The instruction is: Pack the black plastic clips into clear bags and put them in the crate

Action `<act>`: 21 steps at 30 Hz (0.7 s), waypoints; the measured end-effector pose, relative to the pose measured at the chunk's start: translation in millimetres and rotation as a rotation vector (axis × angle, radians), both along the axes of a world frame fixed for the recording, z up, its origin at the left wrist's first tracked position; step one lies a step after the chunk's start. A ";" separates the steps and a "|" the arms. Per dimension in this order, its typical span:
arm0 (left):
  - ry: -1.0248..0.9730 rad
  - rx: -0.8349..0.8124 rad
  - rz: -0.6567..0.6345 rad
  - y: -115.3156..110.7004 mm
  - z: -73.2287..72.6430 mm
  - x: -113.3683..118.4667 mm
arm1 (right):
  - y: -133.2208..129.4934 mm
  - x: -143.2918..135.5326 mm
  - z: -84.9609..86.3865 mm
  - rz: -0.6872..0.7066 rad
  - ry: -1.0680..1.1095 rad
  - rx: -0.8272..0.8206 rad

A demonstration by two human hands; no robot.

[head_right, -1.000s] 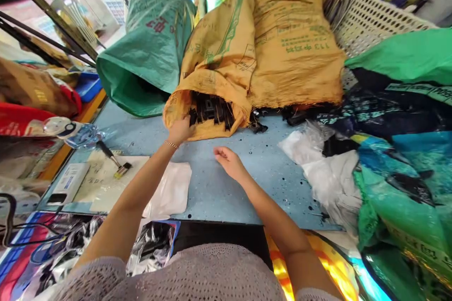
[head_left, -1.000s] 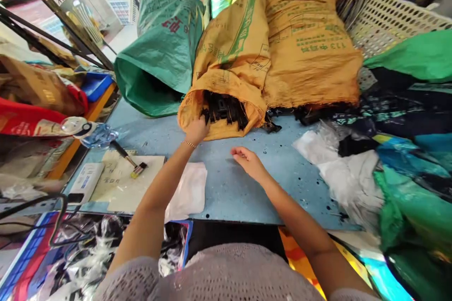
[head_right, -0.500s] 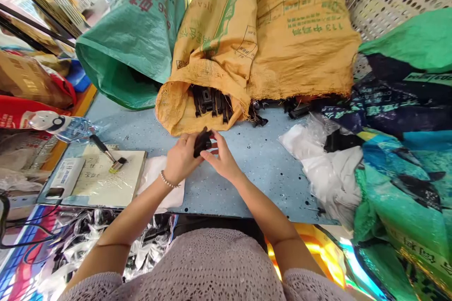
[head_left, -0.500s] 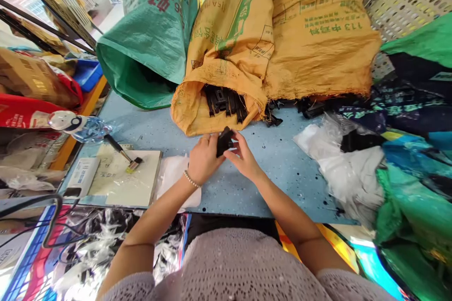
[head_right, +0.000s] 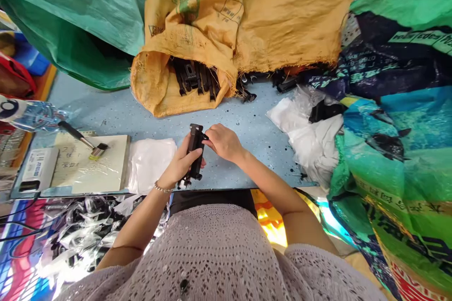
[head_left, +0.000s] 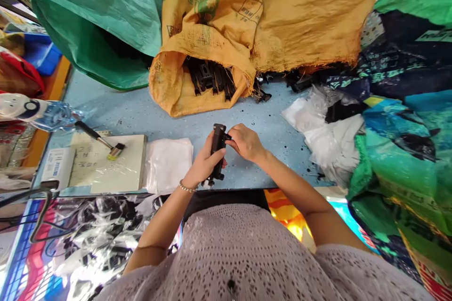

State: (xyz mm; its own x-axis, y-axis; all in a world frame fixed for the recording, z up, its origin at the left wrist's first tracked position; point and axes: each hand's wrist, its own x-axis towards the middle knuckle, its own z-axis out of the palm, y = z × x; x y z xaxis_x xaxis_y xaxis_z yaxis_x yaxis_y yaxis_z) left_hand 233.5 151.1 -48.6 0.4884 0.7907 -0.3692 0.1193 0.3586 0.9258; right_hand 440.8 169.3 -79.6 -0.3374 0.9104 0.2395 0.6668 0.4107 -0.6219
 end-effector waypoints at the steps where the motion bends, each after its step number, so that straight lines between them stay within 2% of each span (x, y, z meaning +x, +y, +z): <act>1: 0.032 0.059 0.014 1.8 -1.9 1.8 | 0.7 0.6 0.2 -0.004 -0.043 -0.016; 3: 0.096 0.205 0.108 7.2 -7.8 4.9 | -4.7 -3.5 1.6 -0.058 -0.087 -0.063; 5: 0.141 0.290 0.236 12.6 -14.9 6.8 | -21.0 -14.0 3.2 -0.078 -0.094 -0.088; 7: 0.151 0.259 0.307 15.2 -21.9 7.3 | -44.2 -27.6 3.2 -0.016 -0.098 -0.071; 9: 0.138 0.198 0.315 13.7 -29.2 7.8 | -64.0 -38.1 0.4 0.047 -0.123 -0.063; 11: 0.170 0.181 0.284 8.3 -37.5 10.2 | -68.3 -38.7 -4.0 0.054 -0.167 -0.094; 13: 0.296 0.213 0.211 0.6 -45.9 16.3 | -50.5 -24.4 -7.9 -0.026 -0.202 -0.112; 14: 0.390 0.236 0.152 -3.6 -49.5 21.0 | -33.9 -11.5 -9.4 -0.117 -0.207 -0.096; 15: 0.495 0.262 0.084 -7.8 -52.2 26.8 | -13.4 4.5 -10.7 -0.228 -0.204 -0.069; 17: 0.707 0.329 -0.043 -15.1 -54.9 39.5 | 32.2 41.6 -13.4 -0.542 -0.197 0.028; 18: 0.805 0.372 -0.093 -18.0 -54.9 45.2 | 53.6 60.1 -15.1 -0.632 -0.218 0.052; 20: 0.959 0.460 -0.166 -21.8 -53.5 51.9 | 85.1 91.6 -19.2 -0.666 -0.279 -0.018; 21: 1.005 0.494 -0.191 -22.6 -52.8 51.8 | 92.4 103.3 -21.3 -0.651 -0.290 -0.069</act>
